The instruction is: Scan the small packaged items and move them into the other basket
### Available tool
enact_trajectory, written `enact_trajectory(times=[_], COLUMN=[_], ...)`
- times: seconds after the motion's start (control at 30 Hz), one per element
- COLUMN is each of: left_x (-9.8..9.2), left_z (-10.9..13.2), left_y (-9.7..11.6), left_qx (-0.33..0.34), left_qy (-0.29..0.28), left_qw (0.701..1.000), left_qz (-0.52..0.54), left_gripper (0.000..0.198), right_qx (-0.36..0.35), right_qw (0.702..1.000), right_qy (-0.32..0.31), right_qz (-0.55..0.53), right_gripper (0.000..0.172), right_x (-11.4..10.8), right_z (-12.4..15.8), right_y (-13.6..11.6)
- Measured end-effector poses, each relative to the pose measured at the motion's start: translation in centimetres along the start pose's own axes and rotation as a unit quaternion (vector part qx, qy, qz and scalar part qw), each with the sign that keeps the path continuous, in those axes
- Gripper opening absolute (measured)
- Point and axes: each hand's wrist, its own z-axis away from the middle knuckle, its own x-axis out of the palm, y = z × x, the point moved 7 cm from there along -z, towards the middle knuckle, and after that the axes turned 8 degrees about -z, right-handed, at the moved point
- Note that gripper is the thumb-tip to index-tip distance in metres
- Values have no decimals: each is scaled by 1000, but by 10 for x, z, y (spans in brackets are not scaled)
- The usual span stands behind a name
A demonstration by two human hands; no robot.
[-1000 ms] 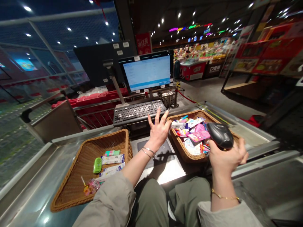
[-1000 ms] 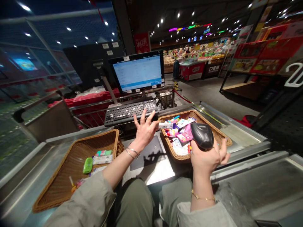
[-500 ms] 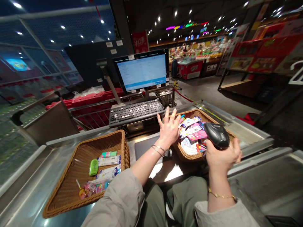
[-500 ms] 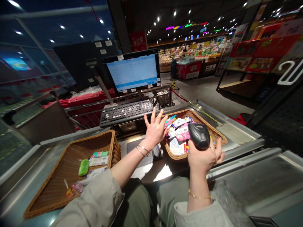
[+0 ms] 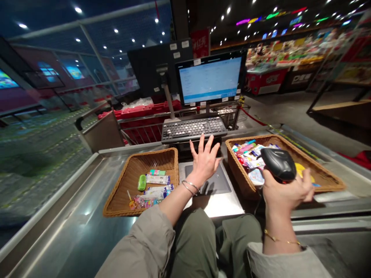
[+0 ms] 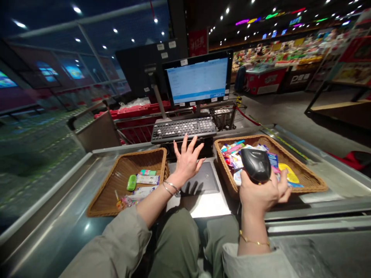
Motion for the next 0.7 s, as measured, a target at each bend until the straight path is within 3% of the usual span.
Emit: enact_trajectory(times=[0.1,0.43,0.7], left_x=[0,8,43], left_z=[20,89,138], left_y=[-37,-162,-237], left_qx=[-25,-69,-38], left_qy=[-10,-69,-157], left_qw=[999,992,979], left_qz=[-18,-84,-128], left_gripper=[54,49,45], right_qx=[-1,-68,-108], right_qw=[1000,994,985], right_qy=[17,-77,-124], right_qz=[-13,-47,-59], right_gripper=[71,65,55], right_x=[8,54,76], right_z=[15,63,86], right_y=[-15,-57,-74])
